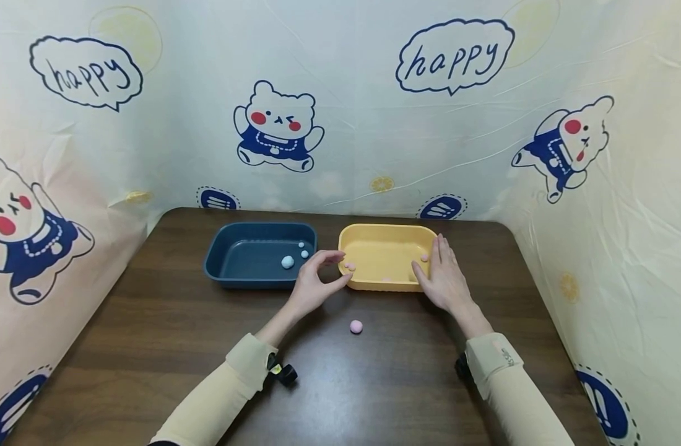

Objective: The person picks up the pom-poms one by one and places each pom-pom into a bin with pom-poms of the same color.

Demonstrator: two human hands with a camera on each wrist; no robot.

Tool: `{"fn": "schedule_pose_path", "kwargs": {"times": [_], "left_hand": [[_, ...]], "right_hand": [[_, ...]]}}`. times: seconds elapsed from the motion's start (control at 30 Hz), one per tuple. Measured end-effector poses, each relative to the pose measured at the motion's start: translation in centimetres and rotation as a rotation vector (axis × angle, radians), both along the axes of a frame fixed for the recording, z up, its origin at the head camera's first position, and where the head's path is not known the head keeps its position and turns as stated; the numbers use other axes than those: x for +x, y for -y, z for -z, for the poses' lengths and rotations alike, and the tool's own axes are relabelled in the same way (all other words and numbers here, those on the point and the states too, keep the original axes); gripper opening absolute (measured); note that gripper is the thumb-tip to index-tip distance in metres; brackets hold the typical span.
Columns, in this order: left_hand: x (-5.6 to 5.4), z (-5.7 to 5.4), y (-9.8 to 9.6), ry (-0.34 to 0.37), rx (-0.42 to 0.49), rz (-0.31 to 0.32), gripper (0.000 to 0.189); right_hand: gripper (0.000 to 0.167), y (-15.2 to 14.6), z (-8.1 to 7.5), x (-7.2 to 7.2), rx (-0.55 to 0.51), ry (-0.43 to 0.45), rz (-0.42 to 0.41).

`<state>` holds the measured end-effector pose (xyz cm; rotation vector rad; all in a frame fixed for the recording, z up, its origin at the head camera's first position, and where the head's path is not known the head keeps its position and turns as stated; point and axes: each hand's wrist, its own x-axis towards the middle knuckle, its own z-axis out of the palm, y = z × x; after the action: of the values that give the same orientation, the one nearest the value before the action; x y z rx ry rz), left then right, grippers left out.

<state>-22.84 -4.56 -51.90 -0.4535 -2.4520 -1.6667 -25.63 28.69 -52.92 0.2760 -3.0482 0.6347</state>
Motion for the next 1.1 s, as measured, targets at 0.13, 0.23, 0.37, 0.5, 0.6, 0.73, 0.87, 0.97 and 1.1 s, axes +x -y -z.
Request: {"fn": "schedule_pose_path", "kwargs": {"times": [0.13, 0.23, 0.37, 0.5, 0.6, 0.73, 0.87, 0.97, 1.1], "left_hand": [[0.5, 0.0, 0.6, -0.011, -0.007, 0.016, 0.055], [1.1, -0.1, 0.9, -0.01, -0.006, 0.03, 0.057], [2.0, -0.5, 1.3, 0.019, -0.019, 0.045, 0.056], [2.9, -0.7, 1.7, 0.032, -0.034, 0.055, 0.053], [3.5, -0.6, 2.1, 0.028, -0.04, 0.06, 0.051], [4.2, -0.5, 2.6, 0.042, -0.044, 0.076, 0.051], [4.8, -0.4, 2.8, 0.07, -0.071, 0.1, 0.053], [5.2, 0.0, 2.9, 0.077, -0.105, 0.122, 0.054], [5.6, 0.4, 3.1, 0.088, -0.142, 0.143, 0.053]], "right_hand": [[0.095, 0.0, 0.0, -0.1, 0.003, -0.007, -0.001], [0.095, 0.0, 0.0, -0.1, 0.0, -0.012, 0.002], [0.095, 0.1, 0.0, -0.1, -0.004, -0.01, 0.004], [0.097, 0.0, 0.0, -0.1, -0.002, 0.003, 0.003], [0.097, 0.0, 0.0, -0.1, 0.0, 0.006, 0.003], [0.096, 0.1, 0.0, -0.1, 0.002, 0.003, 0.006], [0.096, 0.1, 0.0, -0.1, 0.001, -0.002, 0.005], [0.096, 0.1, 0.0, -0.1, -0.003, -0.001, 0.003], [0.097, 0.1, 0.0, 0.0, -0.002, 0.004, 0.006]]}}
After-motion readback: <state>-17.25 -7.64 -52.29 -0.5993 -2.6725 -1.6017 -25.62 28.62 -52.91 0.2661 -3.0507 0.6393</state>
